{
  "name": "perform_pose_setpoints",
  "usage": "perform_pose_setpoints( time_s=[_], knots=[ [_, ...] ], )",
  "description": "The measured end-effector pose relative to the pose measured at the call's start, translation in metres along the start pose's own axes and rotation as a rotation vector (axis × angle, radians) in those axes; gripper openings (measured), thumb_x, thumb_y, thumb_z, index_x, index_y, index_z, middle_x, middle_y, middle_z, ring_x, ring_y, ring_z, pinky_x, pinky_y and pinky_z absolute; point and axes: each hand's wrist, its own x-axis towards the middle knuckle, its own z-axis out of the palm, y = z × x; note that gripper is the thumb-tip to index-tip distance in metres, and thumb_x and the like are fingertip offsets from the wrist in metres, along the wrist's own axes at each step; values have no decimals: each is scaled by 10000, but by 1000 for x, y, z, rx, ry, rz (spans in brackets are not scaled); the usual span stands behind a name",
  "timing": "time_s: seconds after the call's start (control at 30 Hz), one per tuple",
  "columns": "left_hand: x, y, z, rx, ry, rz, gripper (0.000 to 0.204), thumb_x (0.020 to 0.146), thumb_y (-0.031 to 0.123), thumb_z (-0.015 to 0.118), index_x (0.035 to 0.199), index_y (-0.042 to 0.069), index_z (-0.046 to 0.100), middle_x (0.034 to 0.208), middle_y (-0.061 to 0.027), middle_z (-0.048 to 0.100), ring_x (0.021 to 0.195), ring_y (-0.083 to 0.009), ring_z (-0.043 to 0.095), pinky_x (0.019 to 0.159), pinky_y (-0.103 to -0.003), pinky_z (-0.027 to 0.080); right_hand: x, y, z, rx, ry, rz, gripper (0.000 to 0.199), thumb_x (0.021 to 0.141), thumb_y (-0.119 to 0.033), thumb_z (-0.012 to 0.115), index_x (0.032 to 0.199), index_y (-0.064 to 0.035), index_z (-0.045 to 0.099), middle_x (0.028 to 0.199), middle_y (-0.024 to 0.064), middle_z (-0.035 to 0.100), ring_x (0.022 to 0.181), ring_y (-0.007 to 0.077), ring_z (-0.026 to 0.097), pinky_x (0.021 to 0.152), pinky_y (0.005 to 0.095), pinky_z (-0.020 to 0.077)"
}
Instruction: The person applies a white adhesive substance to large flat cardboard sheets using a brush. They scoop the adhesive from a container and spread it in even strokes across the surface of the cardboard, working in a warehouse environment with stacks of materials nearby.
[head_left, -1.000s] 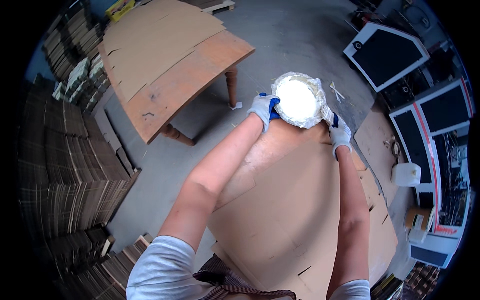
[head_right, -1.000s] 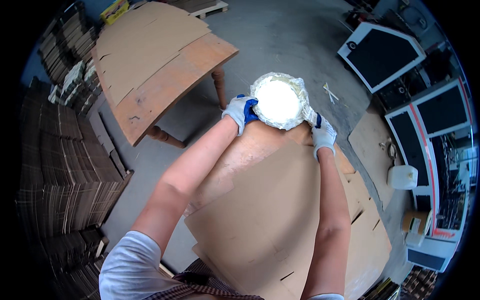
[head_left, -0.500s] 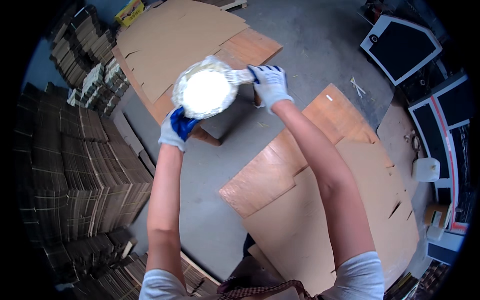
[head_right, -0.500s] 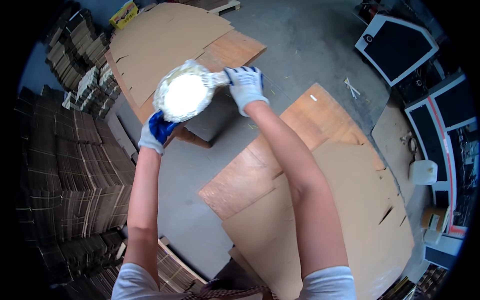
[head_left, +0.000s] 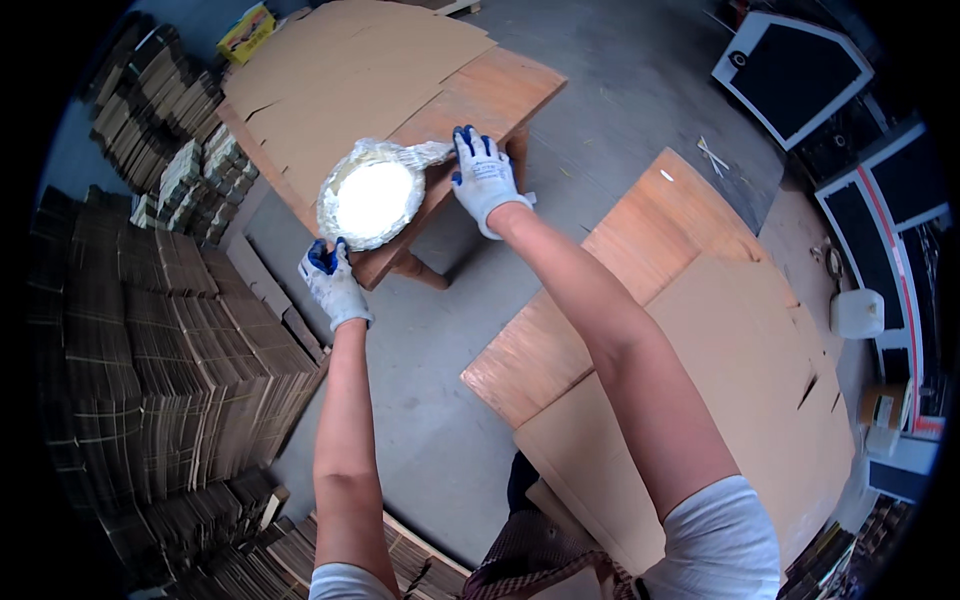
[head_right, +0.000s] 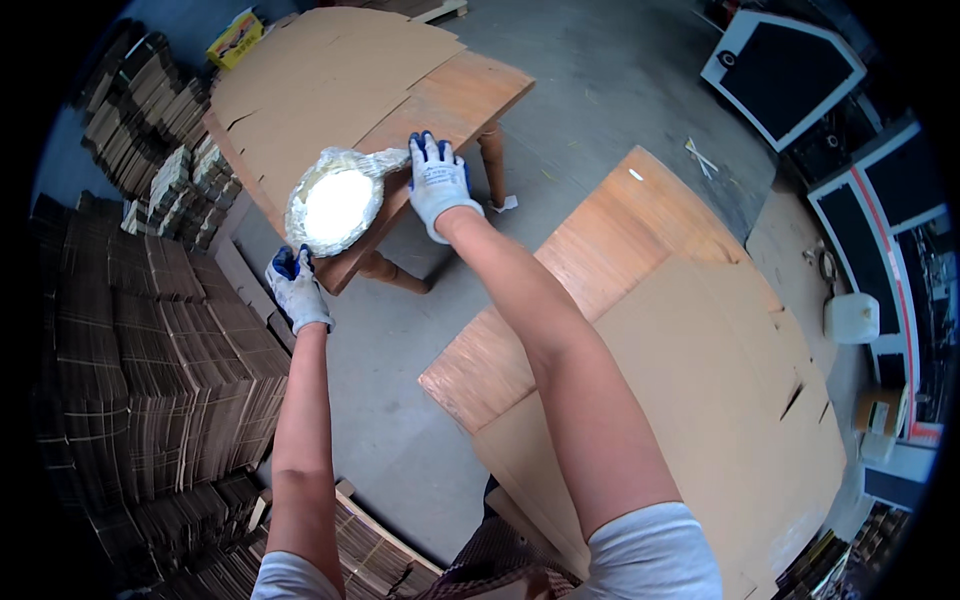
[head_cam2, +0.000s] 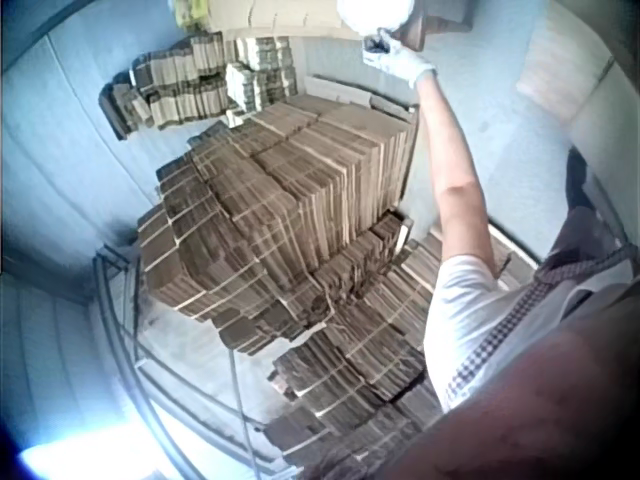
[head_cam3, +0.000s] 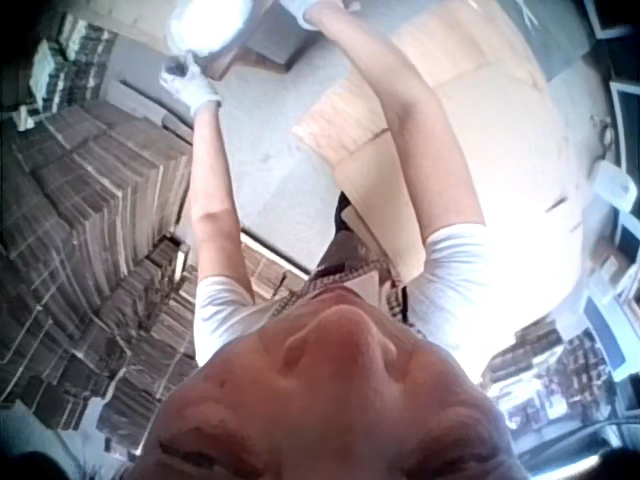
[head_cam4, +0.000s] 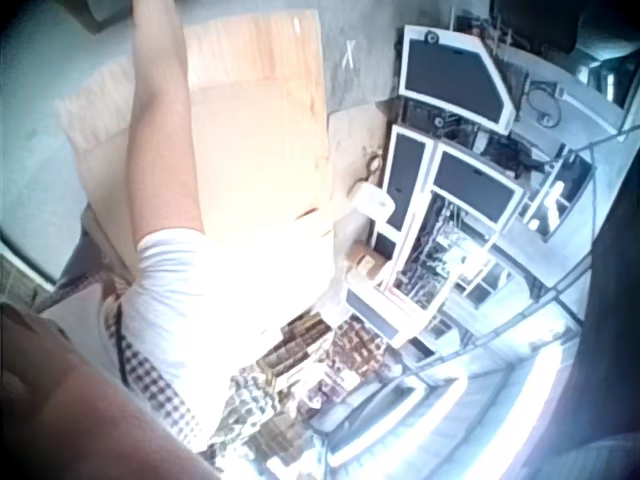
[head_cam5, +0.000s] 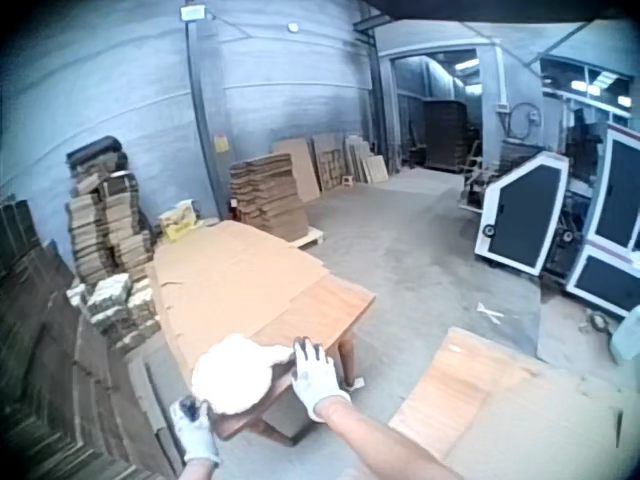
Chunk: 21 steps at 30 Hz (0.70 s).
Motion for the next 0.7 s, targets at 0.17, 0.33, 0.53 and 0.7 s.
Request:
perform_pose_setpoints(
  time_s=[0.17, 0.33, 0.53, 0.7],
  knots=[
    [15, -4, -5, -357, -116, -135, 237, 943, 155, 580, 1115, 4, 640, 1014, -68, 670, 876, -196, 637, 821, -333, 521, -61, -31, -52, 311, 165, -37, 501, 849, -286, 607, 1278, -41, 521, 1232, 228, 576, 1122, 393, 562, 951, 477, 467],
    [-46, 30, -37, -627, -76, -713, 558, 974, 320, 504, 1367, -72, 445, 1348, -214, 510, 1172, -343, 549, 968, -413, 498, -215, -32, -75, 422, 386, -25, 557, 863, -258, 651, 1344, -28, 489, 1336, 231, 518, 1194, 381, 531, 991, 432, 449],
    [-229, 135, -82, -336, -716, 47, 619, 951, 309, 579, 1441, -17, 386, 1488, -165, 410, 1353, -316, 414, 1137, -437, 306, -435, -12, -221, 832, 165, 593, 645, 891, -253, 667, 1438, -34, 405, 1383, 222, 495, 1232, 348, 528, 1026, 409, 430],
    [-411, 241, -136, -218, -1530, 998, 669, 843, 330, 668, 1429, 84, 456, 1471, -186, 400, 1376, -420, 328, 1147, -569, 219, -653, -6, -293, 499, 702, 1124, 419, 908, -139, 636, 1302, -20, 556, 1105, 119, 682, 954, 186, 662, 862, 301, 519]
  ],
)
